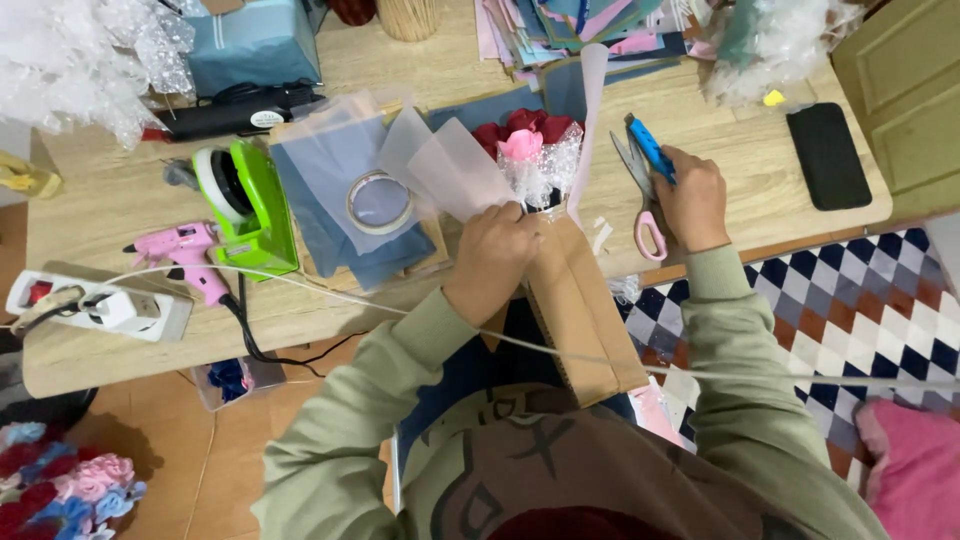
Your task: The person wraps a bouquet of artificial flowers in a cardboard box using multiple layers of translucent and blue tissue paper. They use scissors to trim the paper and a utility knife to cut the cardboard, securing the layers with tape.
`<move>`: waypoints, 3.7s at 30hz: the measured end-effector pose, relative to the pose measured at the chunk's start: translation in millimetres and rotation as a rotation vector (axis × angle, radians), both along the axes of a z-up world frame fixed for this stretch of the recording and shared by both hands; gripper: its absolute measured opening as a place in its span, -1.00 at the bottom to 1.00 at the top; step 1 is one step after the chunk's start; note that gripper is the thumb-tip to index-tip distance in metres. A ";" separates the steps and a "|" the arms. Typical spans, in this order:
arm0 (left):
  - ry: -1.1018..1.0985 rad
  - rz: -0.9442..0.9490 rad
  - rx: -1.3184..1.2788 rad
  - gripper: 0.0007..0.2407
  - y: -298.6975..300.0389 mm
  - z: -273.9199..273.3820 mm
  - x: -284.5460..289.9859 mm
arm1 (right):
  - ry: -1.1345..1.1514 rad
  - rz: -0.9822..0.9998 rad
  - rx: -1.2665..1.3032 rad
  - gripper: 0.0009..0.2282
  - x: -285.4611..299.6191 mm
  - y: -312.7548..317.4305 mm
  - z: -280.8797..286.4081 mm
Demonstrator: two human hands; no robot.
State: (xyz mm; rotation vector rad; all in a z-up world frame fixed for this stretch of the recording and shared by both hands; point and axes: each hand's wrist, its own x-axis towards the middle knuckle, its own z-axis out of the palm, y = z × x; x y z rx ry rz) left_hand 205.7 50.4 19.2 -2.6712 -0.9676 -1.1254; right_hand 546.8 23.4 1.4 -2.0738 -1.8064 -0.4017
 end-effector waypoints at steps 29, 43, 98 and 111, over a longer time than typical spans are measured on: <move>-0.104 0.103 -0.365 -0.89 -19.3 8.9 -21.3 | 0.705 0.261 -0.223 -0.66 -199.7 -108.1 140.6; -0.236 0.106 -0.347 -0.98 -21.8 14.8 -19.1 | 0.609 0.259 -0.251 -0.67 -220.7 -102.6 146.8; -0.304 0.099 -0.411 -0.91 -27.4 8.6 -4.6 | 0.194 -0.060 -0.022 -0.66 5.2 -67.5 19.6; -0.499 -0.010 -0.749 -0.63 -37.1 16.9 -10.8 | 0.729 0.453 0.073 -0.73 -174.7 -65.2 71.5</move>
